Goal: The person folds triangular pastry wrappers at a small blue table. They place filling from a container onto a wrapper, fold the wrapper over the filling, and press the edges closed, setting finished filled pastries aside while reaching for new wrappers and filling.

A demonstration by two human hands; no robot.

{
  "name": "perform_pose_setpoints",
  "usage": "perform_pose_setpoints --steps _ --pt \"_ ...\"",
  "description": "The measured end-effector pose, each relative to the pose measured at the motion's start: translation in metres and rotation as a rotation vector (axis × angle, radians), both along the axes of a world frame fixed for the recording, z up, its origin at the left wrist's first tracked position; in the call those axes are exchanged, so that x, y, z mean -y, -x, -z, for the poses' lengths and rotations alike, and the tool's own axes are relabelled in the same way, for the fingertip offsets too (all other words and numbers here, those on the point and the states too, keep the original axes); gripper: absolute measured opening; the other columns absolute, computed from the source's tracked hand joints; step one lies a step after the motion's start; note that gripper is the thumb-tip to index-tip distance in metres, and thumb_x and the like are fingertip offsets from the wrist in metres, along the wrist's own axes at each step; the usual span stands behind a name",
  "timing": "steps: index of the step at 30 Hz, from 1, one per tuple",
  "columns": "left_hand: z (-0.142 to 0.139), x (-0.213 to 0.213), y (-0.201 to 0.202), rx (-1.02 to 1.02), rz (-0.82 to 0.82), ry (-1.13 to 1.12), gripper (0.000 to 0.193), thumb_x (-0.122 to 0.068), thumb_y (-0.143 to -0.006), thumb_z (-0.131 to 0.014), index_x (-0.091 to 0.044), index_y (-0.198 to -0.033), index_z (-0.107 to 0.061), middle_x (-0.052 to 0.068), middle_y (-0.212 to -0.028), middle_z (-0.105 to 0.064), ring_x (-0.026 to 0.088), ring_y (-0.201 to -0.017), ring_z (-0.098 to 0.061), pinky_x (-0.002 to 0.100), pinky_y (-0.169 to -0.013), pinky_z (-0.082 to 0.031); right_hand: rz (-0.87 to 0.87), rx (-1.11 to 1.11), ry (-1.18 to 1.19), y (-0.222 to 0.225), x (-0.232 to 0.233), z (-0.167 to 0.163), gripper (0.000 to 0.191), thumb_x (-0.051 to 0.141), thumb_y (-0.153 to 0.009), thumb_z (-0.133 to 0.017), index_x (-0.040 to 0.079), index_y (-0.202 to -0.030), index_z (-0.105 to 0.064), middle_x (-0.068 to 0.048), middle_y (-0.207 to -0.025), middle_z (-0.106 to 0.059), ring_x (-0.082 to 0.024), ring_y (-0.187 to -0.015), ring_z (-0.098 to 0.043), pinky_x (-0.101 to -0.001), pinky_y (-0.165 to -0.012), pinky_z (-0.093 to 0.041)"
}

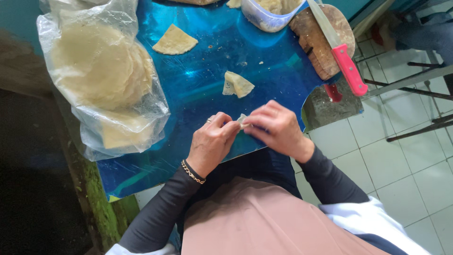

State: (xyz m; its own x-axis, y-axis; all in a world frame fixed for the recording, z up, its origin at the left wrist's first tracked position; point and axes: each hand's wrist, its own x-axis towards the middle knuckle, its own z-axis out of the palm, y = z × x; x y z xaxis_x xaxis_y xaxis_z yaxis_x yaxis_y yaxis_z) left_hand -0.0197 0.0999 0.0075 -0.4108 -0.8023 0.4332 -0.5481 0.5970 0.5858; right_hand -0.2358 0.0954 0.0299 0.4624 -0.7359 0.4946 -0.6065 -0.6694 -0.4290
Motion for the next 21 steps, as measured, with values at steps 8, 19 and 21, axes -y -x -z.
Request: perform_pose_setpoints --steps 8,19,21 --pt "0.002 0.005 0.002 -0.039 0.010 -0.026 0.016 -0.016 -0.088 -0.075 -0.009 -0.102 -0.069 0.006 -0.098 -0.062 0.028 -0.089 -0.066 0.040 -0.070 -0.054 0.082 -0.096 -0.051 -0.003 -0.001 0.010 0.009 0.011 -0.086 -0.079 0.011 -0.094 -0.075 -0.003 -0.091 -0.070 -0.026 -0.083 -0.063 -0.0366 -0.073 -0.053" --pt "-0.002 0.023 0.003 -0.052 0.017 -0.041 0.017 -0.016 -0.088 -0.074 -0.008 -0.101 -0.066 0.008 -0.096 -0.060 0.027 -0.087 -0.065 0.040 -0.067 -0.054 0.131 -0.128 0.101 -0.008 -0.003 0.011 0.016 0.016 -0.087 -0.081 0.013 -0.102 -0.075 -0.001 -0.098 -0.067 -0.023 -0.086 -0.061 -0.0366 -0.074 -0.051" --pt "-0.001 0.025 0.003 -0.079 0.060 -0.008 0.019 -0.014 -0.089 -0.073 -0.007 -0.104 -0.065 0.008 -0.097 -0.060 0.027 -0.089 -0.065 0.039 -0.068 -0.055 0.175 -0.167 0.070 -0.007 -0.002 0.012 0.018 0.016 -0.087 -0.082 0.015 -0.104 -0.078 -0.001 -0.100 -0.065 -0.023 -0.085 -0.060 -0.0363 -0.072 -0.050"
